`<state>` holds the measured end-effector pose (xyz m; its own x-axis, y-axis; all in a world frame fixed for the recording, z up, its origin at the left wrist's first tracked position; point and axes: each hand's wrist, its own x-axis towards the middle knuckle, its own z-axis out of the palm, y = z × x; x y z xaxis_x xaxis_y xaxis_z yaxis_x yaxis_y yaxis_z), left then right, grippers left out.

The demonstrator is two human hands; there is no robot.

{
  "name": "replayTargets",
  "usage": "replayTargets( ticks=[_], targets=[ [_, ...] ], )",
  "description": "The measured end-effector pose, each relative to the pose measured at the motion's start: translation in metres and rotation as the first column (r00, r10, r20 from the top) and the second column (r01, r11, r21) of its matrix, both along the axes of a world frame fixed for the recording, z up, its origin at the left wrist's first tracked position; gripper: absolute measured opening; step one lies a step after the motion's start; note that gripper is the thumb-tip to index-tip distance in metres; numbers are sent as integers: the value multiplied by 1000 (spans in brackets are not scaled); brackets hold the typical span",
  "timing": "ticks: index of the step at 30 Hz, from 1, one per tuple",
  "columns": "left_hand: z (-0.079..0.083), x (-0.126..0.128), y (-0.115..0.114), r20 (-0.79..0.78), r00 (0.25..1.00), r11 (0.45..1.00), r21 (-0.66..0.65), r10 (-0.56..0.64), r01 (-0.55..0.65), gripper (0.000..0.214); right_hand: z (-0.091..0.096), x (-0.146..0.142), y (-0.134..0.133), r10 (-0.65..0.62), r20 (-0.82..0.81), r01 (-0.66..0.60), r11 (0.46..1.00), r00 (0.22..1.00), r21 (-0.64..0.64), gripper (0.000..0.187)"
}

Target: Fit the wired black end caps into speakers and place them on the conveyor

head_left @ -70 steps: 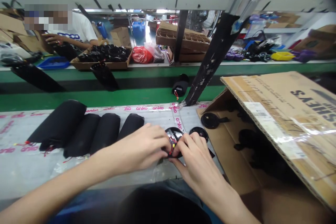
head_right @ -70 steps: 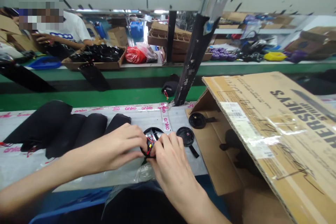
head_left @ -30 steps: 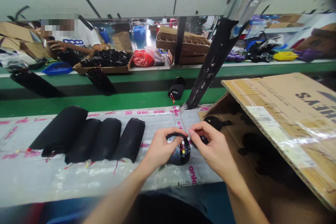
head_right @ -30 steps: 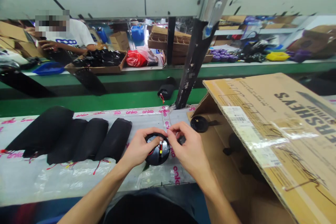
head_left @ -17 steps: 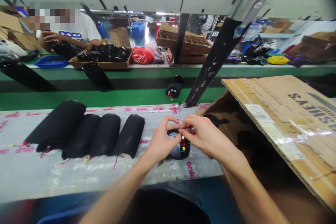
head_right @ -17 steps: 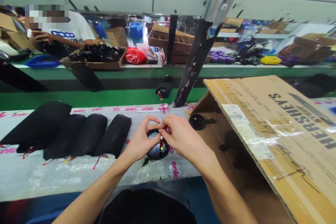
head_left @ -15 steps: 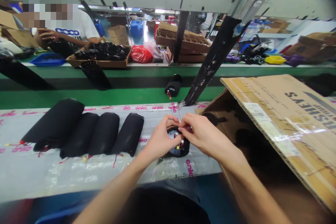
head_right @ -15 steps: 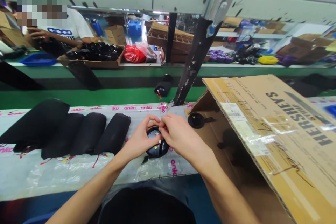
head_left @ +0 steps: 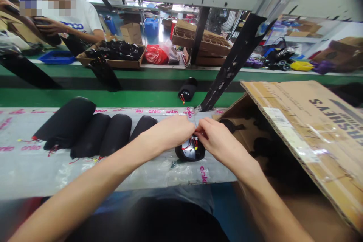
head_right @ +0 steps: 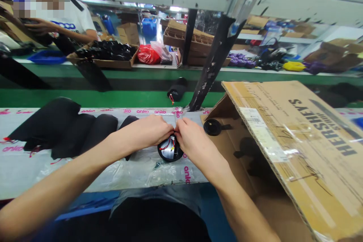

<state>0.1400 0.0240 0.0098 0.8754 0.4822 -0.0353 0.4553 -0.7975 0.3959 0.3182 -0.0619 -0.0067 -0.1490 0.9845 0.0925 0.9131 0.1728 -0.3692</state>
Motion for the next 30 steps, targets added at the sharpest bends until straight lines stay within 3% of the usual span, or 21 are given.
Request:
replayTargets(
  ticks=[3, 7, 13, 18, 25, 30],
  targets=[
    [1, 10, 5, -10, 999, 997, 58, -46, 47, 23, 2, -1, -4, -25, -6, 25, 1000, 1000, 7, 21],
    [15, 26, 18, -74, 994, 994, 72, -82, 88, 11, 5, -1, -10, -37, -14, 36, 999, 999, -24, 13],
    [31, 37, 22, -197, 972, 984, 97, -131, 152, 17, 3, -8, -9, -62, 42, 67, 988, 997, -137, 31],
    [27, 30, 15, -188, 974, 981, 125, -123, 148, 16, 1, -14, -8, -109, 90, 123, 977, 990, -172, 32],
    [23, 32, 14, -166, 980, 981, 141, -107, 131, 13, 9, -8, -14, -38, 78, 53, 979, 996, -196, 29],
    [23, 29, 11, -208, 974, 979, 164, -87, 123, 15, 0, -18, -12, -121, 142, 149, 967, 982, -208, 31]
  ],
)
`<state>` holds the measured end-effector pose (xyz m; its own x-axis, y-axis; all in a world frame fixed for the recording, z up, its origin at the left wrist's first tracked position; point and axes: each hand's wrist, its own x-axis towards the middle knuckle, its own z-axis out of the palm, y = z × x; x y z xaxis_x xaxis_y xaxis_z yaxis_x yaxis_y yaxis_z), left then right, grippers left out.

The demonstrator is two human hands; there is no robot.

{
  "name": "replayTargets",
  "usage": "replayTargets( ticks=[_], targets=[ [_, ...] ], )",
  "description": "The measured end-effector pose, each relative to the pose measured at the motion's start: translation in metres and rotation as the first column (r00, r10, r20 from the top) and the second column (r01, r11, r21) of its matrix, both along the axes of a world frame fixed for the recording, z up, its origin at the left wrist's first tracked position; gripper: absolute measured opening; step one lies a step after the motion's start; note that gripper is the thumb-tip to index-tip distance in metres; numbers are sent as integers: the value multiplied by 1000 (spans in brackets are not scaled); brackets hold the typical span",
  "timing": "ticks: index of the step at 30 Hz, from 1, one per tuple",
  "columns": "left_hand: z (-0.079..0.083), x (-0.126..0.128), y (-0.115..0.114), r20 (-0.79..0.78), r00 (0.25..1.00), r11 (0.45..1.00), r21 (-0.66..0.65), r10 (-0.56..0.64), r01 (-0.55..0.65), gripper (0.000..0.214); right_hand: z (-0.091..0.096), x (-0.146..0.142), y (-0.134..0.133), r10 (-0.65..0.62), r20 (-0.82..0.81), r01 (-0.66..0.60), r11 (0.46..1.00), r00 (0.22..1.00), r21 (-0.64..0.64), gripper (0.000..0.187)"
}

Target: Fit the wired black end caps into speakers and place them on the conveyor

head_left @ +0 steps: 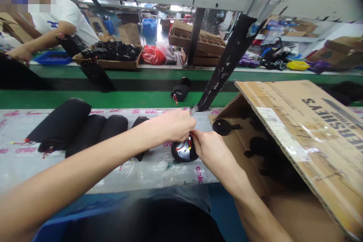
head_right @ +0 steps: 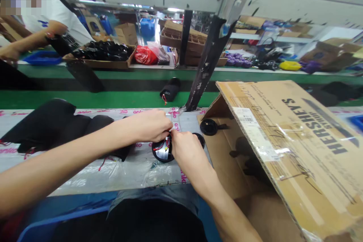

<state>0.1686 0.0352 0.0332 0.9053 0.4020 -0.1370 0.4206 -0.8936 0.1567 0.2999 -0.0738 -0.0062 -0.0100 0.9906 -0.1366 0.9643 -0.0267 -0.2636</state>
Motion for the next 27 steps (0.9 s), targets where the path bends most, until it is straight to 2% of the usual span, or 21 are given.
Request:
replayTargets(
  ticks=[2, 4, 6, 7, 8, 10, 12, 13, 15, 17, 18, 20, 23, 25, 27],
  targets=[
    [0, -11, -4, -3, 1000, 1000, 8, 24, -24, 20, -2, -4, -2, -33, 1, 33, 999, 999, 1, 32],
    [-3, -29, -12, 72, 992, 993, -59, 103, -99, 25, -1, -4, -7, -45, -30, 45, 999, 999, 9, 34],
    [-13, -51, -24, 225, 936, 943, -256, 271, -212, 31, 0, 5, -13, -27, -100, 29, 999, 995, 23, 37],
    [-21, -60, -33, 298, 875, 887, -385, 381, -255, 36, -1, 13, -16, -15, -169, 22, 999, 985, 38, 39],
    [-33, -68, -43, 358, 800, 821, -502, 482, -271, 42, -5, 23, -18, -17, -247, 32, 998, 969, 60, 41],
    [-64, -74, -64, 456, 661, 754, -601, 596, -265, 68, -18, 45, -19, -73, -382, 121, 987, 921, 102, 46],
    [-97, -70, -85, 556, 528, 752, -592, 642, -292, 114, -39, 67, -16, -193, -387, 258, 958, 902, 124, 49],
    [-112, -64, -93, 579, 477, 743, -594, 661, -308, 124, -52, 76, -15, -231, -362, 293, 948, 903, 125, 50],
    [-133, -54, -101, 603, 403, 724, -597, 689, -345, 124, -77, 87, -12, -257, -307, 305, 945, 916, 120, 55],
    [-140, -50, -98, 605, 398, 724, -603, 689, -336, 115, -98, 90, -13, -233, -261, 269, 957, 937, 112, 62],
    [-139, -52, -92, 604, 428, 736, -607, 672, -298, 113, -106, 89, -16, -214, -241, 245, 963, 947, 110, 66],
    [-132, -61, -80, 587, 532, 755, -635, 610, -165, 114, -116, 85, -22, -189, -198, 214, 970, 962, 114, 72],
    [-123, -74, -70, 524, 660, 713, -701, 539, -26, 121, -122, 81, -32, -212, -131, 228, 965, 969, 129, 74],
    [-126, -73, -74, 509, 643, 691, -722, 572, -42, 126, -125, 80, -35, -234, -100, 246, 959, 967, 137, 71],
    [-134, -67, -80, 550, 553, 695, -715, 626, -76, 120, -127, 80, -37, -243, -87, 253, 958, 966, 137, 69]
  ],
)
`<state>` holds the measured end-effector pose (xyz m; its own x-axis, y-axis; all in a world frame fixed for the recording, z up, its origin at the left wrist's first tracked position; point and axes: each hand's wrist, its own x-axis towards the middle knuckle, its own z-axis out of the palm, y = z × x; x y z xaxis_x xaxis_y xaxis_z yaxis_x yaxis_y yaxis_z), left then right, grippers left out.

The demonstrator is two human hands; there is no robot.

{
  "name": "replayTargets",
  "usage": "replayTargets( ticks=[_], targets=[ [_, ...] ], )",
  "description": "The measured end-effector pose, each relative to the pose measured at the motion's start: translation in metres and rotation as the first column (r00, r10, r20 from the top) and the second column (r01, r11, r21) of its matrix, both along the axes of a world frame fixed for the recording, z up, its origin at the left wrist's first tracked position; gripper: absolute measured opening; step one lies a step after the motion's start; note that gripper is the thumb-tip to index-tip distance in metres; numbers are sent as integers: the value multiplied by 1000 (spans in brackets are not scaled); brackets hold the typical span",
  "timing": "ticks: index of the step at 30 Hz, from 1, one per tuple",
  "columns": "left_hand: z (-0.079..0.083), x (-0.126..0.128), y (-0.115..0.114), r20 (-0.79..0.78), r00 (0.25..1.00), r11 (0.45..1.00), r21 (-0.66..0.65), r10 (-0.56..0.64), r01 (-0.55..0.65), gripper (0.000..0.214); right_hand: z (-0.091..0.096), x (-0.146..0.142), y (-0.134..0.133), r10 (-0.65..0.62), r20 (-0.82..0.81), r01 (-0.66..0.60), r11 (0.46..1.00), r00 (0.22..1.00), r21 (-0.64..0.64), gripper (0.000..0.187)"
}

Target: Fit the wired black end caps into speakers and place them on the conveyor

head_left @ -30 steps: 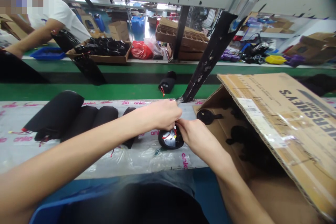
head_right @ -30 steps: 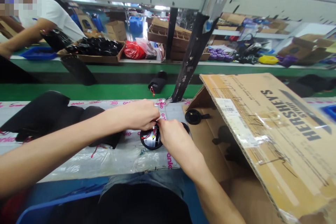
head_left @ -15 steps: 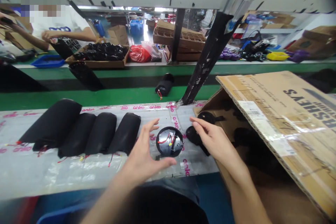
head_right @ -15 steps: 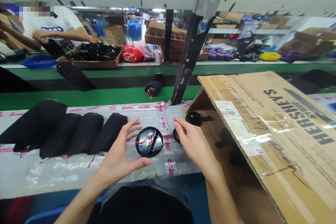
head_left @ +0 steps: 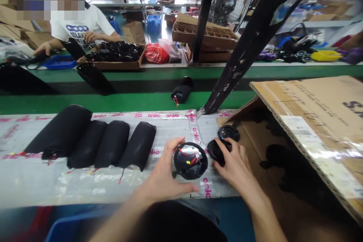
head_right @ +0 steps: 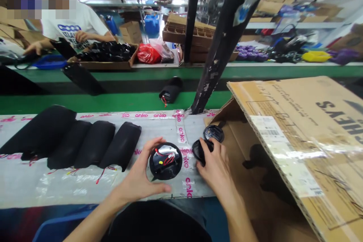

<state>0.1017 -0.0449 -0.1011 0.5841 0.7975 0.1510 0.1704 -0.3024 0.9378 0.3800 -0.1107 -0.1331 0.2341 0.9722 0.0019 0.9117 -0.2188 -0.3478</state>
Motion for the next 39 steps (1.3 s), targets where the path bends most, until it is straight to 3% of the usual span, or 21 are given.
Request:
replayTargets(
  ticks=[2, 4, 8, 10, 13, 15, 16, 19, 23, 25, 29, 31, 35, 39],
  targets=[
    [-8, 5, -3, 69, 996, 998, 18, 57, -58, 105, -1, 0, -1, 6, -7, -6, 1000, 1000, -10, 68],
    [-10, 4, 1, 110, 994, 1000, 6, 6, -6, 100, -1, 1, -1, 25, -34, -26, 999, 999, -23, 67],
    [4, -8, 16, 66, 981, 981, -54, -183, 187, 107, 2, 3, -5, 63, -113, -66, 998, 992, -19, 70],
    [15, -13, 15, -19, 980, 981, 3, -196, 196, 105, 2, 2, -6, 89, -143, -94, 995, 986, -24, 71],
    [31, -14, 0, -23, 998, 961, 273, 51, -43, 80, -1, -3, -8, 121, -179, -134, 989, 976, -63, 82],
    [42, -12, -13, 40, 968, 856, 459, 246, -237, 47, -3, -8, -6, 128, -224, -146, 987, 966, -64, 90],
    [47, -10, -18, 41, 952, 798, 535, 304, -278, 35, -4, -10, -5, 130, -245, -148, 987, 961, -56, 90],
    [59, -2, -25, -79, 930, 698, 685, 358, -210, 27, -1, -12, -1, 139, -277, -151, 988, 951, -24, 78],
    [63, 13, -22, -158, 915, 683, 714, 371, -154, 30, 14, -5, -3, 136, -372, -134, 990, 918, 33, 70],
    [62, 19, -21, -178, 912, 702, 696, 371, -150, 29, 25, -2, -9, 99, -551, -65, 995, 829, 80, 67],
    [58, 28, -22, -116, 928, 743, 637, 354, -204, 19, 38, -8, -25, 146, -905, 1, 987, 399, 160, 74],
    [54, 33, -23, -45, 945, 780, 578, 323, -239, 21, 38, -18, -28, 151, -954, 31, 986, 260, 164, 78],
    [47, 43, -22, 90, 959, 850, 445, 270, -282, 21, 37, -34, -24, 88, -972, 95, 989, 217, 111, 79],
    [46, 47, -18, 101, 969, 885, 393, 226, -247, 12, 45, -34, -19, 113, -988, 115, 985, 108, 126, 74]
  ],
)
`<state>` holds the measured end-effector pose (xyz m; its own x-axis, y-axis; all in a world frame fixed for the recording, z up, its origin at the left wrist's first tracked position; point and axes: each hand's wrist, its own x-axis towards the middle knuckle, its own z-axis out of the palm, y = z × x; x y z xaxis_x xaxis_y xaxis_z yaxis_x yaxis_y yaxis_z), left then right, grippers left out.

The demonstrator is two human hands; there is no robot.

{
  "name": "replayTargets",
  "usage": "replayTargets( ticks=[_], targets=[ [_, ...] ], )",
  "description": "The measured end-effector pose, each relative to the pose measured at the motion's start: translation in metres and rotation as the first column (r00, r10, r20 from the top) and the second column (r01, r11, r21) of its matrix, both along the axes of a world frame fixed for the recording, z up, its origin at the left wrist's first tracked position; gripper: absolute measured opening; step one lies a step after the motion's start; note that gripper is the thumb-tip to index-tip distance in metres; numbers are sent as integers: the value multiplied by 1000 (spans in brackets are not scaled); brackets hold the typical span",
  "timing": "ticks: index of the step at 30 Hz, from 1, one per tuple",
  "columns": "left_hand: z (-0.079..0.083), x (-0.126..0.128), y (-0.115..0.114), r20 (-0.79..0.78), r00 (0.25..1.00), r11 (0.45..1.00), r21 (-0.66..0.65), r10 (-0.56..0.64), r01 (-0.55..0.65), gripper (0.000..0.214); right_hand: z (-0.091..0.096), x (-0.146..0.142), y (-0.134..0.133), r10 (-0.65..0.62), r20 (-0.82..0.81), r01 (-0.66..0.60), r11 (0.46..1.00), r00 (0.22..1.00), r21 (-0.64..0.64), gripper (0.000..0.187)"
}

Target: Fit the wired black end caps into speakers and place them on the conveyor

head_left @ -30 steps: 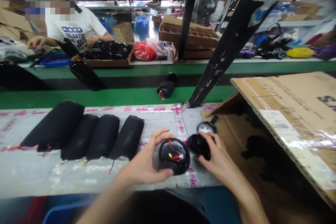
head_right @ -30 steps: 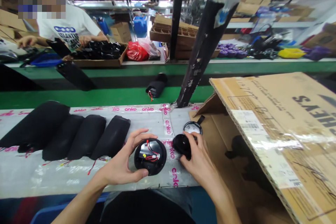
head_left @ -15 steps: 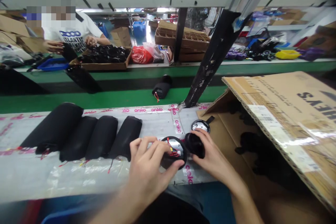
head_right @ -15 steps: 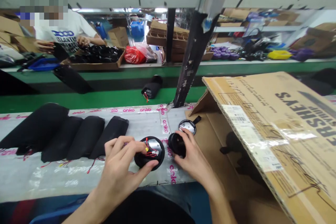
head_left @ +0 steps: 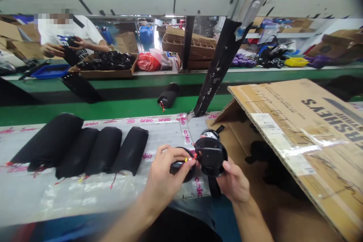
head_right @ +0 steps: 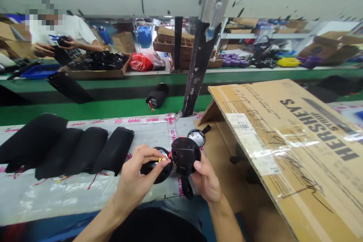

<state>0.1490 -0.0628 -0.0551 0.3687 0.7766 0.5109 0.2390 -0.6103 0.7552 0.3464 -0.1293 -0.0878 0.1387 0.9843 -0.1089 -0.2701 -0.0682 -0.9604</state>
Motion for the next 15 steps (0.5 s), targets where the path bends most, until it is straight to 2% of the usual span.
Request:
replayTargets(
  ticks=[2, 6, 11, 15],
  targets=[
    [2, 0, 3, -18, 1000, 999, 30, -16, 16, 10, 5, 4, 1, 38, -29, -37, 999, 999, 27, 75],
    [6, -1, 8, -37, 998, 992, 114, -41, 45, 10, 11, 12, 1, 116, 11, -116, 987, 993, 111, 79],
    [6, -1, 10, -12, 995, 991, 88, -101, 101, 9, 26, 21, 3, 175, 119, -193, 967, 977, 164, 78],
    [4, 0, 12, -14, 994, 991, 81, -108, 108, 10, 43, 27, 4, 280, 252, -320, 938, 926, 134, 73]
  ],
)
